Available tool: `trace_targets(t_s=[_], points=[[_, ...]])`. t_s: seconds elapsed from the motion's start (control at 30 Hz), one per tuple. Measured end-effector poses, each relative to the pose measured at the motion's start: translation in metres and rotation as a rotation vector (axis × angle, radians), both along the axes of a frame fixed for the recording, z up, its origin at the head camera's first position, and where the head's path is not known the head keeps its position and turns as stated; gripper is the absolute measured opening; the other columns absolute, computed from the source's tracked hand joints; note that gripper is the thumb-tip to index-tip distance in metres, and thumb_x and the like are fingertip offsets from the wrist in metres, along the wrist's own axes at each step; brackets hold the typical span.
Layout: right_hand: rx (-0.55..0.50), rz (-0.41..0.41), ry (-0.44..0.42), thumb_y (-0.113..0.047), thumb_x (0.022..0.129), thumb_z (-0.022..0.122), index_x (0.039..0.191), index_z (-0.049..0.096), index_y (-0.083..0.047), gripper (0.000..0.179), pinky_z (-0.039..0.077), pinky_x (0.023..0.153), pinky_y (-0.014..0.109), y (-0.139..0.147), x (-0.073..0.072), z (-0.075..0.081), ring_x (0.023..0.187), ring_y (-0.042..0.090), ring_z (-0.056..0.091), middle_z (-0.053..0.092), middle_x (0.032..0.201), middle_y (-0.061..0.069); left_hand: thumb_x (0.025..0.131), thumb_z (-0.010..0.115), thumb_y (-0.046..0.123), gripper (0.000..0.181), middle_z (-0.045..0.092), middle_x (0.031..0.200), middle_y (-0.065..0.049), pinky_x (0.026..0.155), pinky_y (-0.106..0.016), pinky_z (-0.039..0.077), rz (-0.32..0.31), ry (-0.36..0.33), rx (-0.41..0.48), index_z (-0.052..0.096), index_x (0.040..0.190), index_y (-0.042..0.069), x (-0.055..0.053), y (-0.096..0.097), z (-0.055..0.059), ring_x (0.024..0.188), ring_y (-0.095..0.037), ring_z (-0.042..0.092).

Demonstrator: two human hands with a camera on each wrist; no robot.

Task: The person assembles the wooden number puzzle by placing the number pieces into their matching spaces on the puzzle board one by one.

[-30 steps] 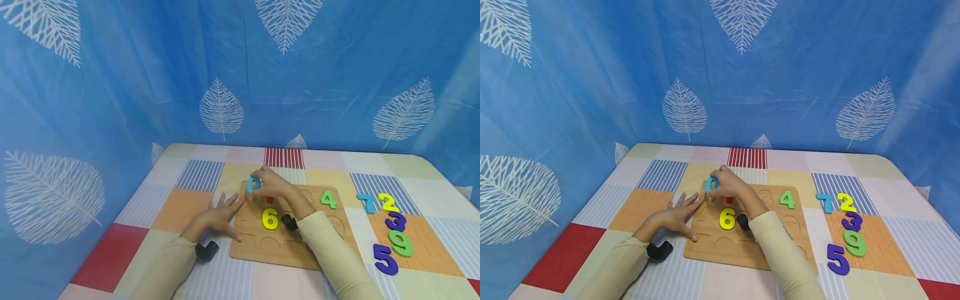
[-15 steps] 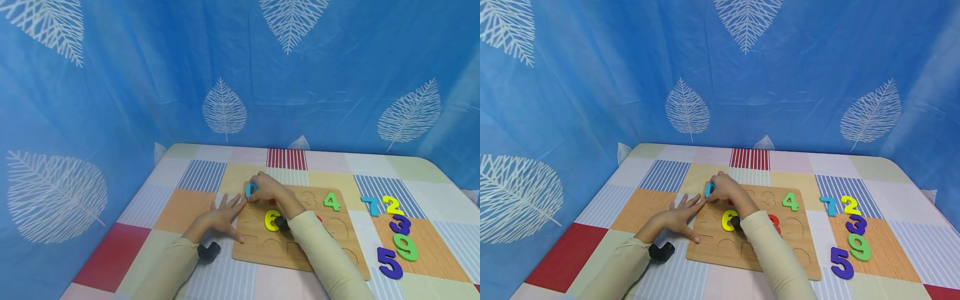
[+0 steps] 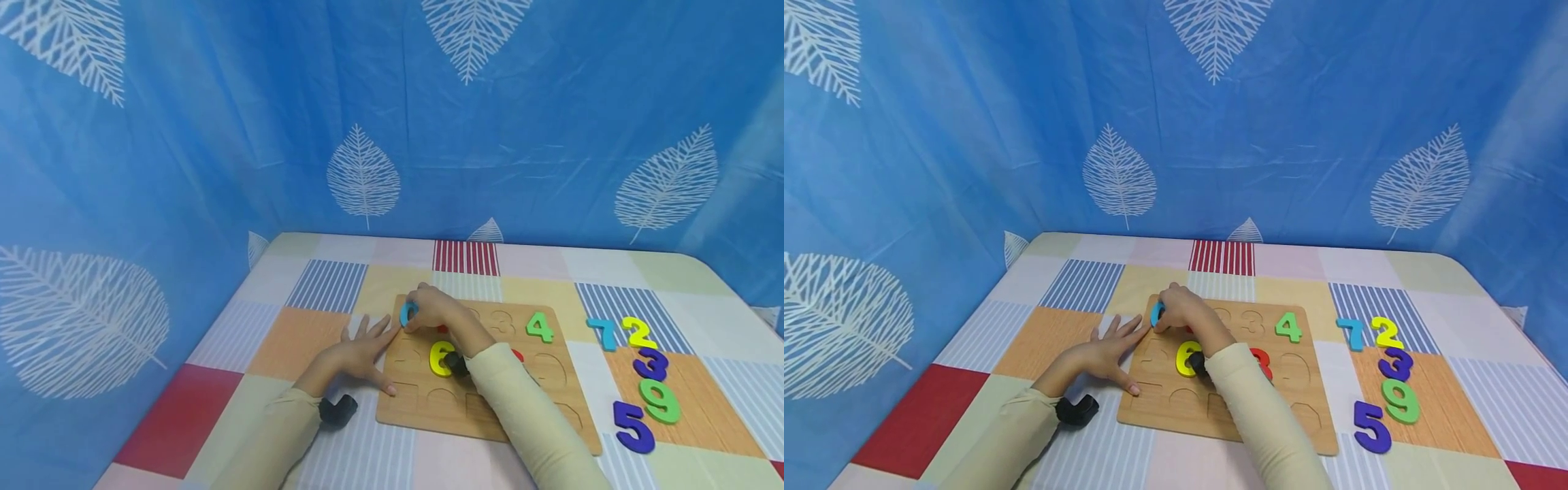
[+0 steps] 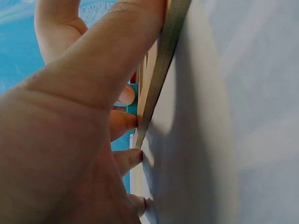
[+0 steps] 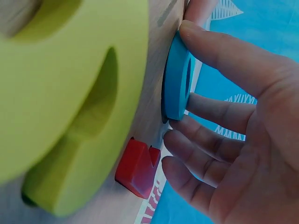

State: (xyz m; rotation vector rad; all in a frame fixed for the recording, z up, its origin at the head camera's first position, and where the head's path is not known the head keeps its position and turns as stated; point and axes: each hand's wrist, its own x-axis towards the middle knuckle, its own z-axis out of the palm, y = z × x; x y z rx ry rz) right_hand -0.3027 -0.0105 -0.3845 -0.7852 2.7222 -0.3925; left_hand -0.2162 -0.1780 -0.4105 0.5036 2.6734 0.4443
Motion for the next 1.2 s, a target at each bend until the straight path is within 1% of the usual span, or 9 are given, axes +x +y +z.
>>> trace_targets(t_s=[0.27,0.47,0.57,0.7,0.87,0.97,1.03,1.1,1.2], points=[[0.031,-0.035,0.002,-0.031,0.072,0.076,0.114,0.062,-0.007,0.051,0.048,0.08,0.035,0.003,0.004,0.002,0.092,0.022,0.048,0.052,0.109,0.011,0.061,0.076,0.054,0.113,0.001,0.155,-0.008,0.101,-0.071,-0.002,-0.003,0.004,-0.002,0.011,0.148,0.023,0.001,0.003,0.0,0.137,-0.043,-0.011],[0.055,-0.055,0.014,-0.031,0.073,0.075,0.113,0.063,-0.008,0.048,0.048,0.081,0.036,0.004,0.006,0.005,0.093,0.023,0.048,0.052,0.11,0.012,0.061,0.076,0.053,0.113,0.0,0.155,-0.006,0.101,-0.07,-0.004,-0.006,0.004,0.009,0.011,0.148,0.023,0.002,0.005,0.001,0.137,-0.042,-0.013],[0.049,-0.07,0.029,-0.03,0.072,0.076,0.109,0.065,-0.009,0.043,0.047,0.079,0.037,0.005,0.007,0.005,0.094,0.023,0.048,0.052,0.109,0.012,0.062,0.076,0.053,0.112,0.0,0.155,-0.007,0.101,-0.07,-0.004,-0.008,0.006,0.012,0.011,0.148,0.023,0.002,0.005,0.002,0.137,-0.042,-0.012],[0.059,-0.091,0.056,-0.029,0.071,0.077,0.106,0.066,-0.011,0.041,0.047,0.079,0.038,0.004,0.009,0.006,0.095,0.024,0.048,0.053,0.109,0.011,0.062,0.076,0.053,0.112,0.001,0.155,-0.006,0.102,-0.07,-0.004,-0.001,0.006,0.01,0.012,0.148,0.023,0.001,0.005,0.003,0.138,-0.042,-0.012],[0.084,-0.102,0.057,-0.03,0.072,0.077,0.112,0.065,-0.012,0.045,0.047,0.079,0.038,0.001,0.007,0.008,0.096,0.024,0.047,0.052,0.11,0.011,0.062,0.076,0.053,0.112,0.001,0.155,-0.007,0.101,-0.07,-0.004,0.005,0.015,0.018,0.012,0.148,0.022,0.0,0.004,0.002,0.138,-0.042,-0.012],[0.088,-0.085,0.038,-0.032,0.072,0.076,0.117,0.062,-0.012,0.051,0.047,0.082,0.039,0.002,0.005,0.007,0.1,0.025,0.048,0.051,0.114,0.012,0.062,0.076,0.053,0.112,0.001,0.155,-0.007,0.101,-0.07,-0.004,0.007,0.015,0.022,0.012,0.148,0.021,0.0,0.003,0.001,0.137,-0.042,-0.012],[0.086,-0.058,0.023,-0.035,0.072,0.076,0.121,0.058,-0.011,0.057,0.047,0.086,0.04,0.003,0.004,0.005,0.104,0.026,0.048,0.05,0.117,0.012,0.062,0.076,0.053,0.111,0.001,0.155,-0.007,0.101,-0.07,-0.003,0.01,0.008,0.022,0.013,0.148,0.022,0.0,0.003,0.0,0.138,-0.042,-0.012],[0.063,-0.034,0.004,-0.037,0.073,0.075,0.128,0.053,-0.011,0.065,0.046,0.091,0.041,0.007,0.002,0.003,0.108,0.026,0.049,0.051,0.121,0.013,0.061,0.076,0.053,0.111,0.002,0.155,-0.007,0.101,-0.07,-0.003,0.012,0.002,0.022,0.013,0.147,0.022,0.001,0.003,-0.002,0.138,-0.042,-0.012],[0.004,-0.025,-0.032,-0.034,0.074,0.074,0.134,0.045,-0.011,0.071,0.045,0.094,0.039,0.017,-0.002,0.002,0.107,0.024,0.052,0.055,0.118,0.012,0.061,0.077,0.053,0.111,0.003,0.155,-0.007,0.101,-0.071,-0.002,0.016,0.007,0.017,0.014,0.147,0.021,0.002,0.003,-0.003,0.138,-0.042,-0.011]])
